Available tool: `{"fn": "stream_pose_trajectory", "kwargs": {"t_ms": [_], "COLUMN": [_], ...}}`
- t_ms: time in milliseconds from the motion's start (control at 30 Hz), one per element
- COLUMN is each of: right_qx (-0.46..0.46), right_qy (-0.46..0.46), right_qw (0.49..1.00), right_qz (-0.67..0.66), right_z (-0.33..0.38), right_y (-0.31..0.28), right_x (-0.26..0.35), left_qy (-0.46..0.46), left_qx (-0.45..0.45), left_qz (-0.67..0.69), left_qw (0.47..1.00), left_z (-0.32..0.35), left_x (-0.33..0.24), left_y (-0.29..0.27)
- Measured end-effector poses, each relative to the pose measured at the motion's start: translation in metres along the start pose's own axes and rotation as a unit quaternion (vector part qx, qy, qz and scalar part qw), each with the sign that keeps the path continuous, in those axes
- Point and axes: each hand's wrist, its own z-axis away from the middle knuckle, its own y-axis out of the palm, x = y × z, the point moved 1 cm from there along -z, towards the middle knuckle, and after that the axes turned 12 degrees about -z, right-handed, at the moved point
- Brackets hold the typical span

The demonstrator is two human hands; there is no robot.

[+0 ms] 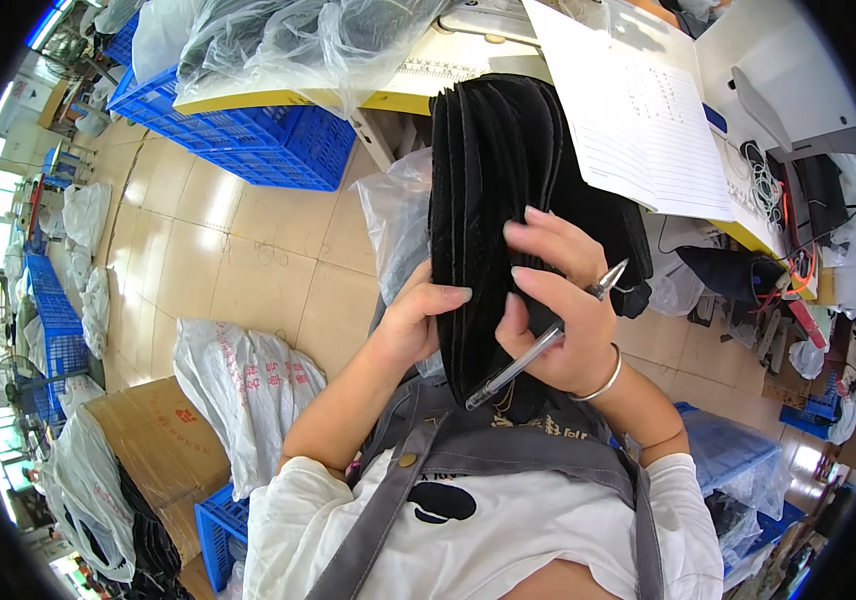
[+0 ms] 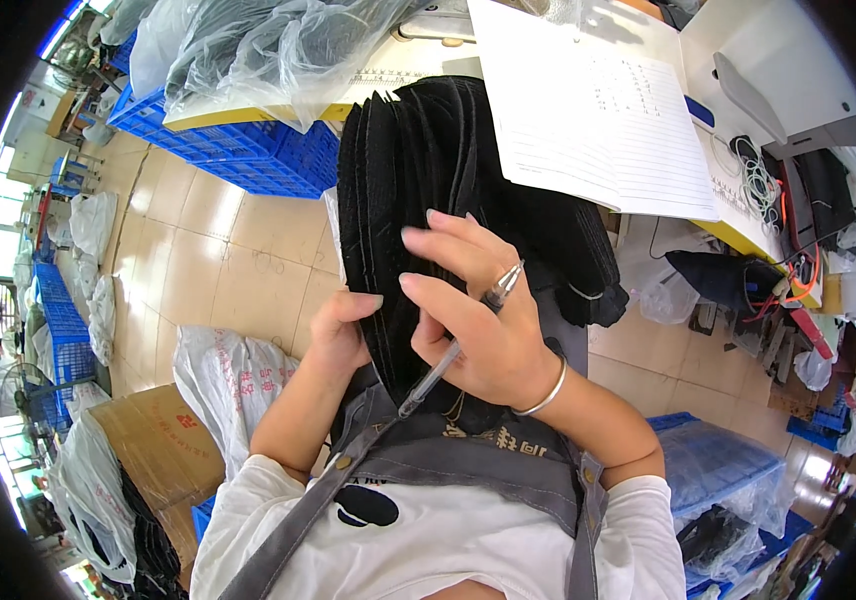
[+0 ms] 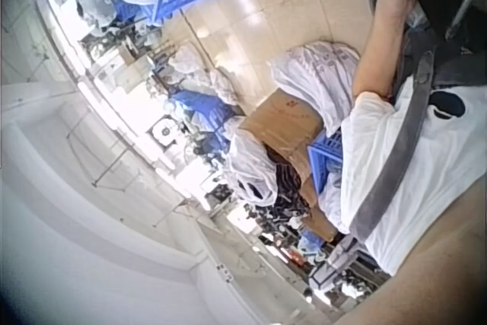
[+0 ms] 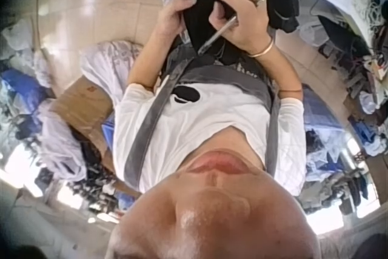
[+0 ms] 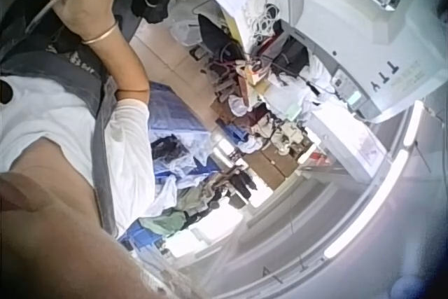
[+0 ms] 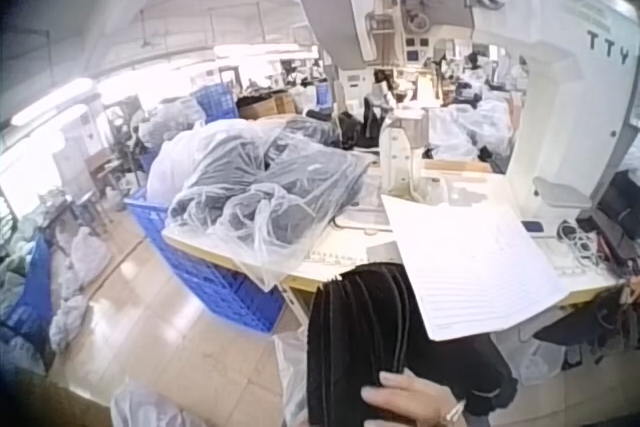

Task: Counting and packing black shoe components into a plastic bag.

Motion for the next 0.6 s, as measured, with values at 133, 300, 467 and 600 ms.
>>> {"fn": "stream_pose_trajectory", "kwargs": {"t_ms": [133,300,467,600], "right_qx": [0.045,0.119,0.087,0.008], "right_qy": [-0.003,-0.015,-0.014,-0.029], "right_qw": [0.999,0.992,0.995,0.999], "right_qz": [0.008,0.026,0.042,0.027], "right_z": [0.0,0.001,0.004,-0.002], "right_y": [-0.005,-0.003,-0.002,0.006], "right_x": [0.002,0.003,0.0,0.001], "left_qy": [0.031,0.006,0.008,-0.011], "left_qx": [0.017,-0.014,-0.011,-0.015], "left_qz": [0.013,-0.049,-0.019,-0.031], "left_qw": [0.999,0.999,1.0,0.999], "left_z": [-0.002,0.002,0.001,0.002], "left_x": [-0.007,-0.006,-0.002,-0.005], "left_y": [0.009,0.006,0.002,-0.001]}}
